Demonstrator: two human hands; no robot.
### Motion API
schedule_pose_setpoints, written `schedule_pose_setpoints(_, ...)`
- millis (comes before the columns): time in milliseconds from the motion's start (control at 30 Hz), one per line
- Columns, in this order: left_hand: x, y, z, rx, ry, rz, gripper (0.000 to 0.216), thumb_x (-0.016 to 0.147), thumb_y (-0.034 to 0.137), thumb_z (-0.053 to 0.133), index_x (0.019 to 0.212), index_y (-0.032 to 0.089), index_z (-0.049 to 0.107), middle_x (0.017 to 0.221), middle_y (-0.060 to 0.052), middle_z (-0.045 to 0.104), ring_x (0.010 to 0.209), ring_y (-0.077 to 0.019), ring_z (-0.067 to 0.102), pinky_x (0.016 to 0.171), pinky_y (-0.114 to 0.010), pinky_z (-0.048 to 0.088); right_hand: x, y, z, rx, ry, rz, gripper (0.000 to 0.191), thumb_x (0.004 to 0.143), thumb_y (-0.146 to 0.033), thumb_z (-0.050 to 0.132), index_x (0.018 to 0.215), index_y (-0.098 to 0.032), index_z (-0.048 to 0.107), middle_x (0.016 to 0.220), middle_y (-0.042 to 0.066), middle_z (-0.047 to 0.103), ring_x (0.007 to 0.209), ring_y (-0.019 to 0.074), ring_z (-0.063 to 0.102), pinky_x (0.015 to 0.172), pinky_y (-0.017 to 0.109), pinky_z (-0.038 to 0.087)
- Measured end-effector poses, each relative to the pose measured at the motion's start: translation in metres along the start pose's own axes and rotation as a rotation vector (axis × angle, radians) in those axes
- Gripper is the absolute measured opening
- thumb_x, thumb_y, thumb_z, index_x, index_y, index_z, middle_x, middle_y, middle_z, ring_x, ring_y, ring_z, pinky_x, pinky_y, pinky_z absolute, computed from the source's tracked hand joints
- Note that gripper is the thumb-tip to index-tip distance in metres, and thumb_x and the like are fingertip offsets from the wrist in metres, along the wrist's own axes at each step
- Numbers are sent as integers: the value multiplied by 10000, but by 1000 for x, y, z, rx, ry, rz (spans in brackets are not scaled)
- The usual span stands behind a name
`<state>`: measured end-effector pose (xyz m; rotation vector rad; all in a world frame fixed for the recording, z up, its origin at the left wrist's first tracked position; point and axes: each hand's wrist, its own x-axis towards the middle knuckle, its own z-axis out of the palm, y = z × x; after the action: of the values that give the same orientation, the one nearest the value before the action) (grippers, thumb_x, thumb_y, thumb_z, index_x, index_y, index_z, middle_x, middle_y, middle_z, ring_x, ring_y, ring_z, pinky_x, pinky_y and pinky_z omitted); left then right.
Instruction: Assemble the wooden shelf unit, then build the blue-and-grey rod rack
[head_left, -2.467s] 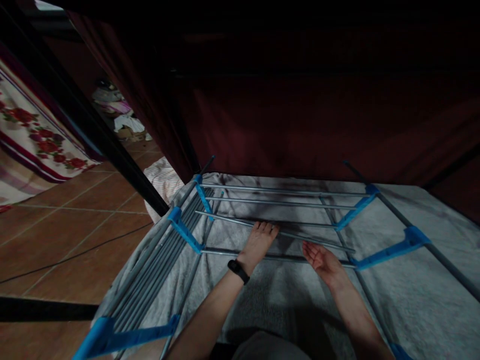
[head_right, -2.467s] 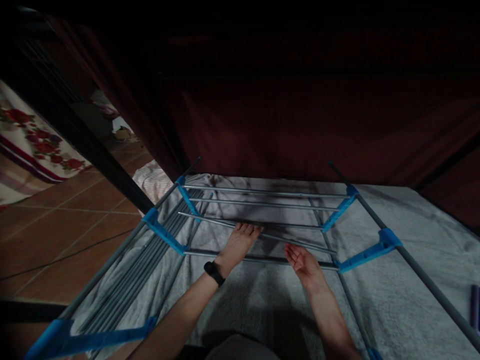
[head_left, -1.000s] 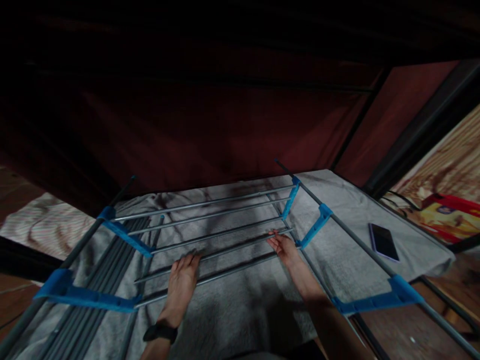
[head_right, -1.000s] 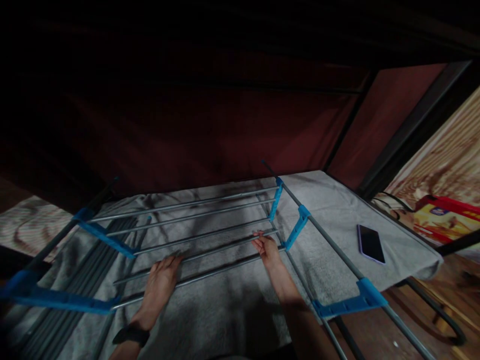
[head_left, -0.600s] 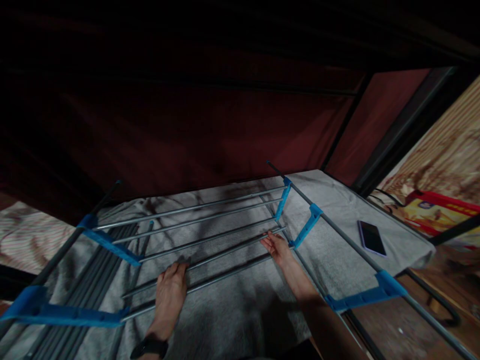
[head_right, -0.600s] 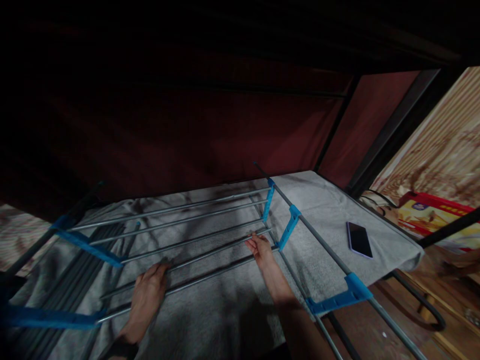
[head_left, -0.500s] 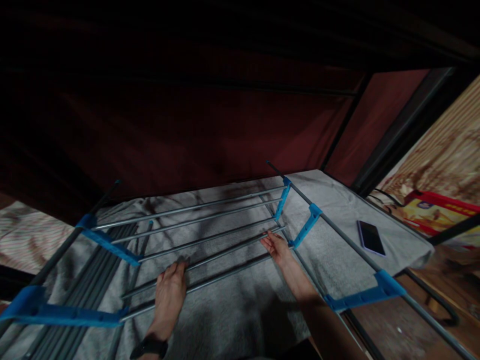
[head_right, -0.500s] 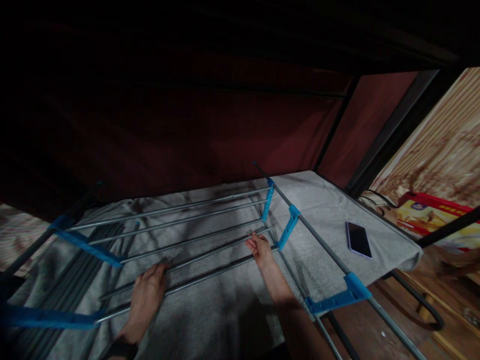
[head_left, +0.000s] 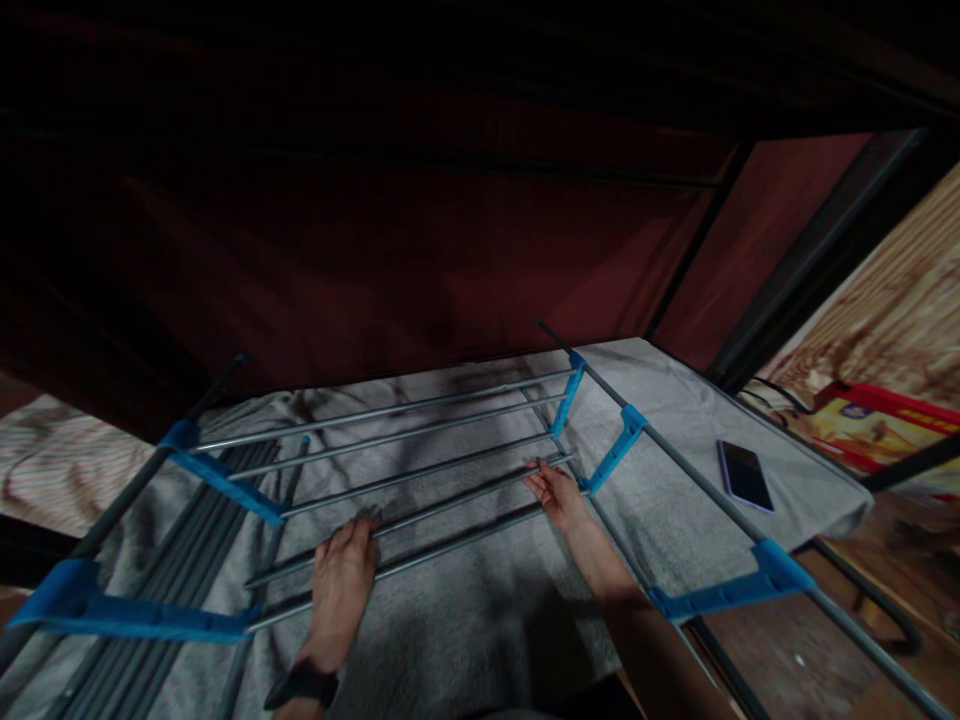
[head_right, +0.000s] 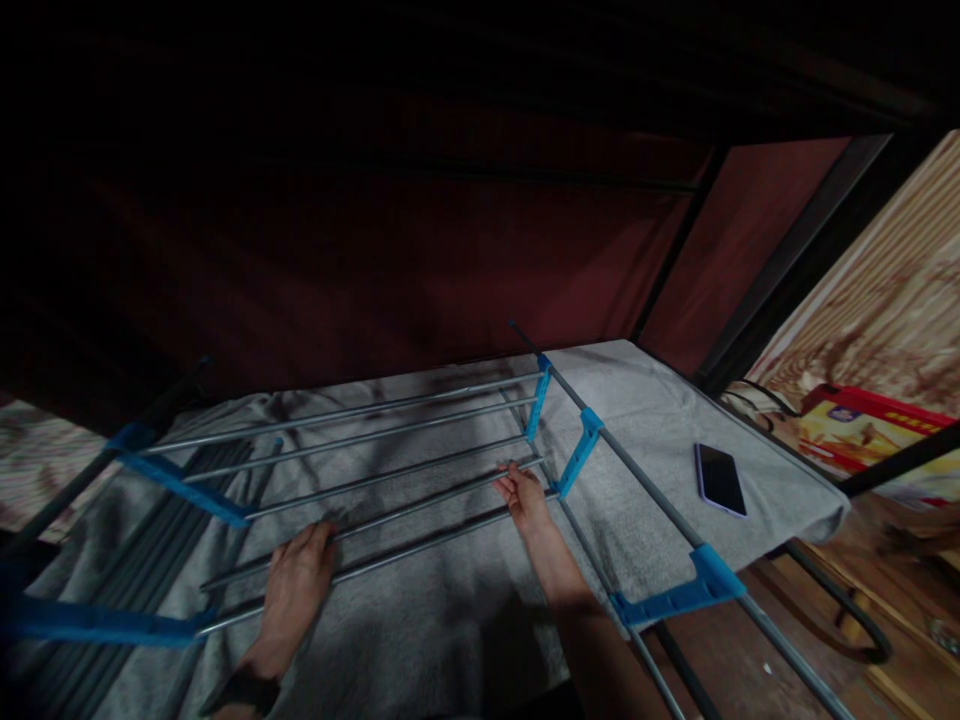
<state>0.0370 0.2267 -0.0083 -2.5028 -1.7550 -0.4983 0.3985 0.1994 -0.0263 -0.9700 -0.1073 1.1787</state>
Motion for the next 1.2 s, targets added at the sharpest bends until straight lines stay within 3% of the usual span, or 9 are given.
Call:
schedule_pose_setpoints(433,-7,-12,-12,106,-17,-66,354,948,162,331,1089,151,656,1081,-112,707,1038,-262,627,930,-407,396,4,-6,-5,-1,23,22,198,644,-56,763,721,-199,651,681,-4,725,651,153,684,684,302,596)
schedule_pose_setpoints(667,-15,-6,-22,211,-15,-141,386,929,97,340,1126,166,664,1091,-125,685,1045,-270,584,962,-427,380,-7,-18,-18,17,-59,-1,180,651,-83,733,748,-206,643,779,-21,733,730,153,713,792,328,620)
schedule_pose_setpoints(933,-17,3,-30,319,-38,-241,390,922,89,356,1103,176,691,1079,-145,646,997,-283,560,839,-403,436,10,-20,-25,-20,161,76,206,760,-11,583,705,-208,611,706,-1,701,667,139,719,781,341,642)
schedule_pose_setpoints(1067,-20,2,-28,234,-80,-322,365,944,114,358,1125,159,672,961,-145,691,934,-262,625,849,-393,450,17,-17,-29,-26,169,75,220,774,-19,555,689,-213,617,710,5,698,682,144,725,745,333,647)
schedule_pose_setpoints(1200,-19,-1,-21,-32,-64,-532,334,963,197,405,1197,141,637,856,-128,720,819,-243,683,793,-354,467,22,-12,-37,-48,135,25,207,729,-37,601,682,-237,624,752,-1,710,719,175,735,819,409,636)
